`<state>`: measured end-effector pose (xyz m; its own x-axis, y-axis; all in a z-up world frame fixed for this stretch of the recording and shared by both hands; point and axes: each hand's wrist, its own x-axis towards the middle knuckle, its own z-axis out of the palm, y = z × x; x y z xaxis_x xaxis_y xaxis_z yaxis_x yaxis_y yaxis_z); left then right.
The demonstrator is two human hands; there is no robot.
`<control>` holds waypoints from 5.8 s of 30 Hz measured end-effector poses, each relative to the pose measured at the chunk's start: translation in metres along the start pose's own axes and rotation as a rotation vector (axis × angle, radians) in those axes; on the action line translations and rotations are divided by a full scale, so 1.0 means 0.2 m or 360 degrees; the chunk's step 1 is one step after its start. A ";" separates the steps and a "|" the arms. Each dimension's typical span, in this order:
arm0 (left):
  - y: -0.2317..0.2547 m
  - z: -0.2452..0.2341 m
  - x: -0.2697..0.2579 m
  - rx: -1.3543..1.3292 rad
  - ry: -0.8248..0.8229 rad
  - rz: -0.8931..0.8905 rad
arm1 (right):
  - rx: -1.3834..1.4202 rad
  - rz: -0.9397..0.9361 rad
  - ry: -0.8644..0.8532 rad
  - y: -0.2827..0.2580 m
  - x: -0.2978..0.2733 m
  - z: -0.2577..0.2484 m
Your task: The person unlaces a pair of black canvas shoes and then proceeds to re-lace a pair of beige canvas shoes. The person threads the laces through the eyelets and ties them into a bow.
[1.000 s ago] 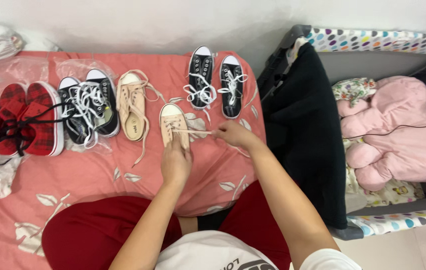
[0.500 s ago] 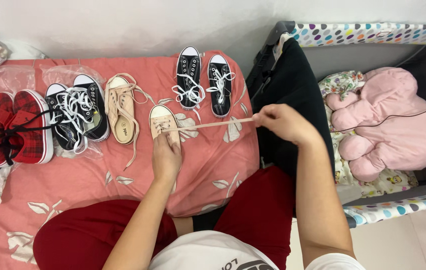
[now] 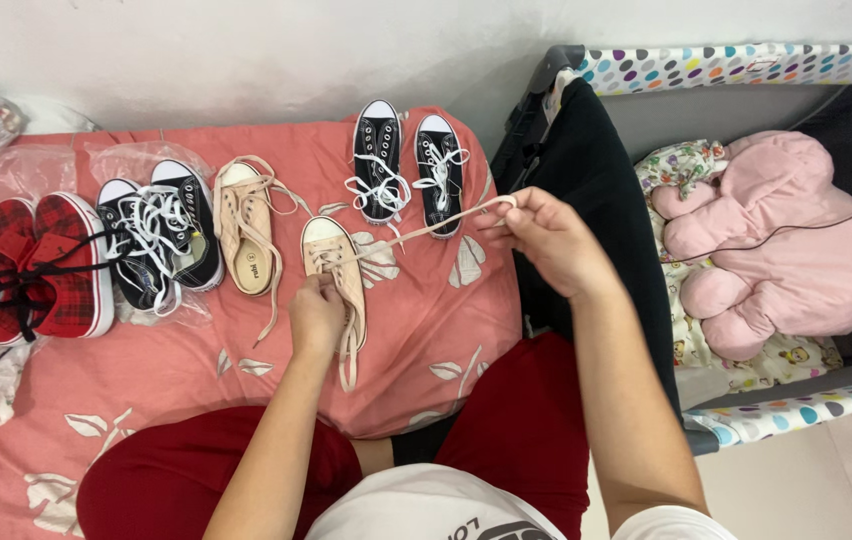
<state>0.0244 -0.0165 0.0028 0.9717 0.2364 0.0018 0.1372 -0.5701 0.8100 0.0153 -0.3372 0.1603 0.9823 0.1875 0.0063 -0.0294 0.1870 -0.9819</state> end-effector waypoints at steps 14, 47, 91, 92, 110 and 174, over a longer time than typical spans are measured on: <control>-0.23 0.18 0.12 -0.0119 -0.0177 -0.0212 | 0.0001 0.0392 -0.0038 0.79 0.31 0.39; -0.55 0.23 0.22 -0.0978 -0.0577 -0.0218 | -0.1075 0.0013 0.0402 1.22 0.45 0.71; -0.21 -0.42 -0.18 -0.1067 0.0096 -0.0006 | -0.0267 0.0432 0.0184 1.52 0.54 0.66; -0.18 -0.47 -0.18 -0.1097 0.0104 0.0013 | -0.0263 0.0436 0.0187 1.53 0.54 0.66; 0.20 -0.98 -0.26 -0.1298 -0.0123 0.0462 | -0.0574 0.0345 0.0338 1.48 0.58 0.57; -0.20 -0.09 0.01 0.0559 -0.0033 0.0751 | -0.0594 0.0376 0.0172 1.47 0.48 0.62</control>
<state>0.0180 0.0213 -0.0180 0.9462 -0.1196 0.3005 -0.2588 -0.8371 0.4819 0.0785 -0.1436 -0.1038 0.9709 0.0778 -0.2264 -0.2056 -0.2131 -0.9552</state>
